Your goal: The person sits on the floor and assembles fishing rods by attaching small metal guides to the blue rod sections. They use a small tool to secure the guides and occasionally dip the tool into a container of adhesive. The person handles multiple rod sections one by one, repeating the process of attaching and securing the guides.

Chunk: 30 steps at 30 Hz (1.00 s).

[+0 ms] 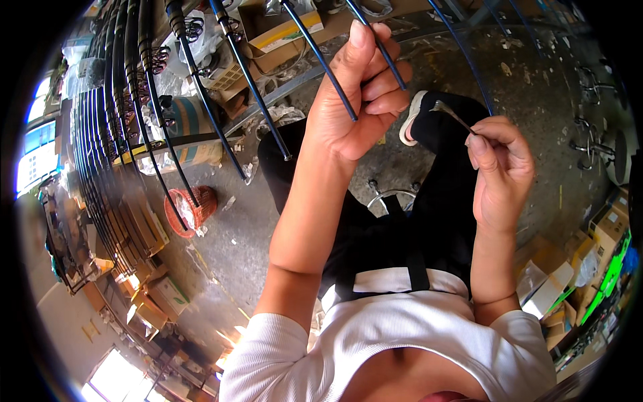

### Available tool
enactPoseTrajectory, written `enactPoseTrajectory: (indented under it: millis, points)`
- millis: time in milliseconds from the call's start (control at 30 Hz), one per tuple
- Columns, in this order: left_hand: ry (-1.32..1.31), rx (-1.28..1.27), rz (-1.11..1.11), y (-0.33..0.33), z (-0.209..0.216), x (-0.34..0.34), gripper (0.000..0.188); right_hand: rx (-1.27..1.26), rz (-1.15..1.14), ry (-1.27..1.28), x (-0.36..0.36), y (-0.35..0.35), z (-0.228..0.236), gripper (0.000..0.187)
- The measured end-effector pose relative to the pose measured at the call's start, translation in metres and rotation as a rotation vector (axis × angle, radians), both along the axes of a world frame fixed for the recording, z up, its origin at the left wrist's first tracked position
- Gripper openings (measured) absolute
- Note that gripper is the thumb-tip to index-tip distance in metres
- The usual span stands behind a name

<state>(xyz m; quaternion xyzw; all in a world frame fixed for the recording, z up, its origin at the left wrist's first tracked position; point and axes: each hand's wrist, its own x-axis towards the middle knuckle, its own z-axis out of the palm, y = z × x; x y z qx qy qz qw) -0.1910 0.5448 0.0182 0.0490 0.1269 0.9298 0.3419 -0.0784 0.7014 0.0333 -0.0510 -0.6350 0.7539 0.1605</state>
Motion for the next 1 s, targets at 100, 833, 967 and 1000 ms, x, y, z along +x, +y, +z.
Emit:
enactPoseTrajectory:
  millis: [100, 833, 967, 1000]
  points:
    - [0.045, 0.009, -0.003, 0.002, 0.002, 0.0, 0.026, 0.028, -0.001, -0.016, -0.001, 0.0, -0.001, 0.007]
    - [0.021, -0.006, 0.006, 0.0, 0.002, 0.009, 0.025, 0.136, 0.029, 0.007, -0.005, 0.003, -0.009, 0.008]
    - [0.067, 0.0, -0.045, -0.003, 0.0, 0.007, 0.022, 0.137, 0.019, -0.009, -0.005, 0.004, -0.009, 0.007]
    - [0.087, 0.005, -0.072, -0.004, 0.0, 0.006, 0.021, 0.132, 0.017, -0.009, -0.006, 0.004, -0.009, 0.007]
